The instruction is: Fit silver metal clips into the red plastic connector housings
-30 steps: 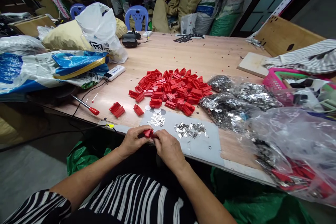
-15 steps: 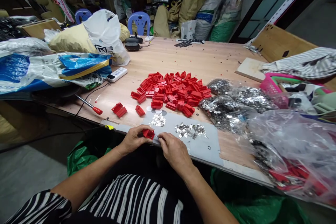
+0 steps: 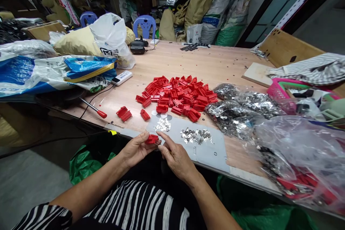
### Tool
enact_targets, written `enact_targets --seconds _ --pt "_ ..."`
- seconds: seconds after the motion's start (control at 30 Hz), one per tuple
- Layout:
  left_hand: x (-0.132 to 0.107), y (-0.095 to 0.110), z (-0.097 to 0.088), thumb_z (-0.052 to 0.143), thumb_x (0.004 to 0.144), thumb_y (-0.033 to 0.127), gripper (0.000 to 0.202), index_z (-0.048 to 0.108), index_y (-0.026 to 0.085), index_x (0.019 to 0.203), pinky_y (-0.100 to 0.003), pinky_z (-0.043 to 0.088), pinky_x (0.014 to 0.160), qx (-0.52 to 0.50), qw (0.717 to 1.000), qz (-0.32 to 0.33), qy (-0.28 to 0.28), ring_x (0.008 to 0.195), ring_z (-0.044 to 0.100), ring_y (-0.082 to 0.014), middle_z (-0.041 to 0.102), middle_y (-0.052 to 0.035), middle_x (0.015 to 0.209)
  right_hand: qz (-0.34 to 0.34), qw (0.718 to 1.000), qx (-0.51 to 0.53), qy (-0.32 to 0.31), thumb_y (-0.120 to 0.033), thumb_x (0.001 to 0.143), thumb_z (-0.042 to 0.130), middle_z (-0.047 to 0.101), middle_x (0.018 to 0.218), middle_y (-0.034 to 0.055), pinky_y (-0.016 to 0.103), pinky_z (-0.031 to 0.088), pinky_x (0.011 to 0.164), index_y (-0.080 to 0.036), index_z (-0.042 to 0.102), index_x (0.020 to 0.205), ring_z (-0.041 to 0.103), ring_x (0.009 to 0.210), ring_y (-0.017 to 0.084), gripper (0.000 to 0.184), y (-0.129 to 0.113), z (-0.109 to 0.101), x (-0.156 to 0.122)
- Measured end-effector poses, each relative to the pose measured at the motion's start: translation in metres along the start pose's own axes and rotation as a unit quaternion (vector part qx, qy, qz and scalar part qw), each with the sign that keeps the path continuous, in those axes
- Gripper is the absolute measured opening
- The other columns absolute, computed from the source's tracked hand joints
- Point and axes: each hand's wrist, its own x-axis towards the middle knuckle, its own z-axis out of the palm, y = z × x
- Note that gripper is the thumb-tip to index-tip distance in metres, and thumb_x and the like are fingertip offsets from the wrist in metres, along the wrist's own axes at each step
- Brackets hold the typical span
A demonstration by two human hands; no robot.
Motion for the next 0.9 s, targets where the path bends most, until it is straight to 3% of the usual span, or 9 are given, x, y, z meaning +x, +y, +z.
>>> enact_targets --seconds 0.27,0.43,0.6,0.77,0.9 --pt "-0.003 -0.003 0.003 0.058 0.088 0.021 0.014 0.064 0.009 0.085 -0.035 0.049 0.094 -0.092 0.994 -0.060 0.026 0.076 0.070 -0.0167 0.072 -0.0072 0.081 -0.006 1.000 -0.024 0.014 -0.038 0.096 0.042 0.062 0.067 -0.0020 0.026 0.047 0.066 -0.025 0.051 0.131 0.060 0.063 0.015 0.038 -0.003 0.000 0.003" --pt "-0.004 -0.008 0.003 0.058 0.088 0.022 0.017 0.064 0.007 0.087 -0.040 0.045 0.101 -0.102 0.993 -0.064 0.006 0.084 0.071 -0.0198 0.073 -0.0097 0.086 -0.024 0.998 -0.019 0.055 -0.035 0.096 0.041 0.070 0.091 0.0034 0.028 0.050 0.076 -0.024 0.061 0.116 0.066 0.082 0.018 0.030 -0.001 -0.001 0.006" --pt "-0.002 -0.007 0.004 0.052 0.091 0.023 0.021 0.065 0.006 0.087 -0.037 0.049 0.093 -0.133 0.989 -0.056 0.022 0.078 0.071 -0.0190 0.073 -0.0103 0.083 -0.025 0.999 -0.031 0.014 -0.037 0.096 0.041 0.070 0.082 0.0020 0.029 0.052 0.074 -0.025 0.052 0.129 0.067 0.078 0.019 0.037 -0.001 -0.004 0.007" --pt "0.001 -0.006 0.006 0.052 0.091 0.023 0.024 0.065 0.003 0.088 -0.038 0.048 0.092 -0.154 0.987 -0.050 0.021 0.078 0.071 -0.0217 0.073 -0.0127 0.080 -0.060 0.996 -0.052 0.035 -0.036 0.095 0.043 0.069 0.113 0.0057 0.031 0.053 0.085 -0.028 0.053 0.128 0.066 0.100 0.022 0.035 0.007 -0.003 0.012" --pt "0.004 -0.008 0.006 0.055 0.088 0.024 0.025 0.066 0.002 0.089 -0.041 0.044 0.095 -0.163 0.986 -0.039 0.021 0.078 0.071 -0.0234 0.073 -0.0139 0.079 -0.075 0.994 -0.060 0.042 -0.039 0.094 0.044 0.070 0.114 0.0064 0.030 0.055 0.084 -0.026 0.056 0.126 0.068 0.100 0.023 0.037 0.014 -0.003 0.019"
